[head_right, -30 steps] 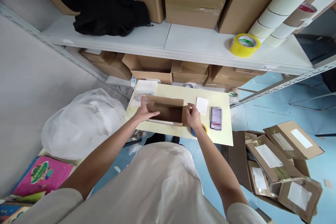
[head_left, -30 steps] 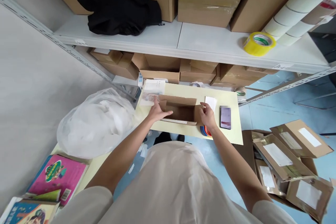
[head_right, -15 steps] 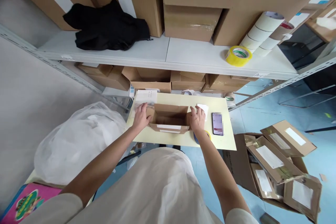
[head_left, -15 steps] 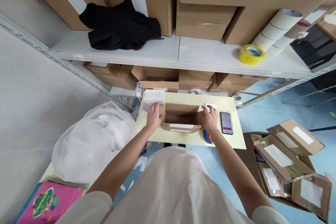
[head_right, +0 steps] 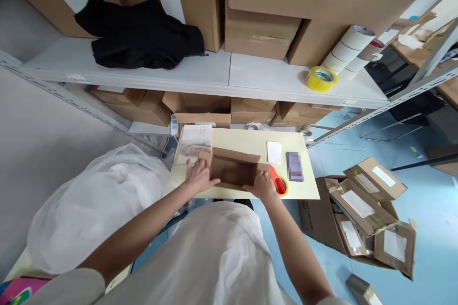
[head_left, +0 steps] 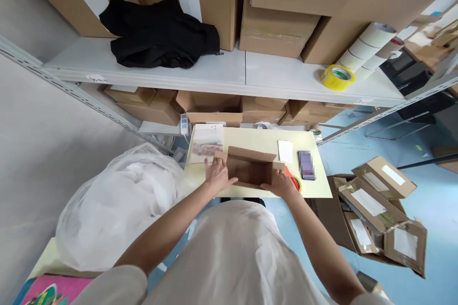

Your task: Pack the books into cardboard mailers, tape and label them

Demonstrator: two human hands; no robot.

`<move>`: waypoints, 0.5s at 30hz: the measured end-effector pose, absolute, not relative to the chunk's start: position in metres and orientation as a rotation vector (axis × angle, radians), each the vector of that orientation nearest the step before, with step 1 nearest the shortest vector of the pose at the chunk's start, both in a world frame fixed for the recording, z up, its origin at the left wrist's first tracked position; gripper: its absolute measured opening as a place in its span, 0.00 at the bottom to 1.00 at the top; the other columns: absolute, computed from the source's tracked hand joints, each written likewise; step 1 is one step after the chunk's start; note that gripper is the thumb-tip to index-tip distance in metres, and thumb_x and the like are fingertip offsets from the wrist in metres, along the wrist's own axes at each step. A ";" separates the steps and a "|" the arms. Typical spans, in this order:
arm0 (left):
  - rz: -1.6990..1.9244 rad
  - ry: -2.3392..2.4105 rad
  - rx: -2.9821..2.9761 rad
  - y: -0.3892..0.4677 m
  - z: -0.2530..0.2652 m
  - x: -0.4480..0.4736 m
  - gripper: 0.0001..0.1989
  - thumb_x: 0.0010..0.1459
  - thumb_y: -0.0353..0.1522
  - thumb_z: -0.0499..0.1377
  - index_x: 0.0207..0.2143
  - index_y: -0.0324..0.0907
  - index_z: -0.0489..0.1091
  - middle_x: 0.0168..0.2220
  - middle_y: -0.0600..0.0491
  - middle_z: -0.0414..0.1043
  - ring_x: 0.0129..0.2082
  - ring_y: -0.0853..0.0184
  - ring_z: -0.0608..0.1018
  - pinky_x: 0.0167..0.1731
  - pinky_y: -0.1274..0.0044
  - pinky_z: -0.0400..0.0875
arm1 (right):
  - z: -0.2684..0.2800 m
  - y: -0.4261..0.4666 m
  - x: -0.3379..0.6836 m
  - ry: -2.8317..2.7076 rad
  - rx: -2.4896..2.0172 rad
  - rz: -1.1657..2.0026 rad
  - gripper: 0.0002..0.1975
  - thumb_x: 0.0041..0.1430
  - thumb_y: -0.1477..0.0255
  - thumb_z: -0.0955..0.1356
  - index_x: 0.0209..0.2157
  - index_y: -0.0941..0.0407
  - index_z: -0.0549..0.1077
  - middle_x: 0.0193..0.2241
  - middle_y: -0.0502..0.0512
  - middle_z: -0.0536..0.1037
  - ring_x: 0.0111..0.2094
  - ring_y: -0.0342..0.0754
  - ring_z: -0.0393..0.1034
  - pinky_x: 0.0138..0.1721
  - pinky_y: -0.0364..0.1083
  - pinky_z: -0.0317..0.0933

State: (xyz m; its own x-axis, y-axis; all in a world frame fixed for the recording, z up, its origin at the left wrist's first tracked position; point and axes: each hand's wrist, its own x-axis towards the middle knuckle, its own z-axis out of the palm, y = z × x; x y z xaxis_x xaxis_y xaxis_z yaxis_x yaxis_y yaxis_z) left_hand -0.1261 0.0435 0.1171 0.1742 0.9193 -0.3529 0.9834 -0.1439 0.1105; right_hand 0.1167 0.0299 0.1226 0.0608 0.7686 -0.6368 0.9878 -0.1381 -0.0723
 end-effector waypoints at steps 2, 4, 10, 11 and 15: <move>-0.235 1.792 2.039 0.029 0.100 -0.130 0.52 0.46 0.56 0.57 0.65 0.32 0.51 0.65 0.29 0.47 0.64 0.40 0.53 0.57 0.48 0.46 | 0.104 0.013 0.121 1.789 2.044 -0.893 0.56 0.47 0.48 0.69 0.64 0.70 0.46 0.64 0.83 0.45 0.64 0.65 0.49 0.55 0.57 0.56; -0.124 1.777 2.000 0.019 0.082 -0.132 0.56 0.45 0.56 0.58 0.67 0.33 0.43 0.67 0.30 0.38 0.67 0.42 0.46 0.57 0.50 0.48 | 0.086 0.002 0.126 1.886 2.113 -0.964 0.61 0.44 0.49 0.70 0.65 0.70 0.38 0.66 0.82 0.36 0.67 0.63 0.40 0.59 0.57 0.50; 0.149 1.785 1.929 0.038 0.050 -0.126 0.62 0.41 0.52 0.65 0.67 0.33 0.35 0.67 0.30 0.36 0.67 0.46 0.47 0.59 0.55 0.50 | 0.069 0.032 0.136 1.978 2.228 -1.065 0.66 0.38 0.53 0.75 0.66 0.63 0.33 0.67 0.73 0.36 0.68 0.63 0.34 0.63 0.59 0.46; 0.182 1.786 1.929 0.044 0.048 -0.125 0.62 0.42 0.52 0.64 0.67 0.33 0.35 0.68 0.30 0.36 0.67 0.46 0.47 0.59 0.56 0.50 | 0.070 0.040 0.136 1.972 2.236 -1.058 0.66 0.38 0.53 0.75 0.66 0.63 0.33 0.67 0.73 0.36 0.68 0.63 0.34 0.63 0.58 0.47; 0.243 1.767 1.917 0.055 0.043 -0.124 0.62 0.42 0.54 0.64 0.67 0.33 0.35 0.68 0.31 0.37 0.67 0.46 0.46 0.60 0.56 0.49 | 0.071 0.053 0.137 1.961 2.239 -1.031 0.64 0.40 0.54 0.74 0.66 0.63 0.33 0.68 0.71 0.37 0.68 0.61 0.34 0.63 0.55 0.48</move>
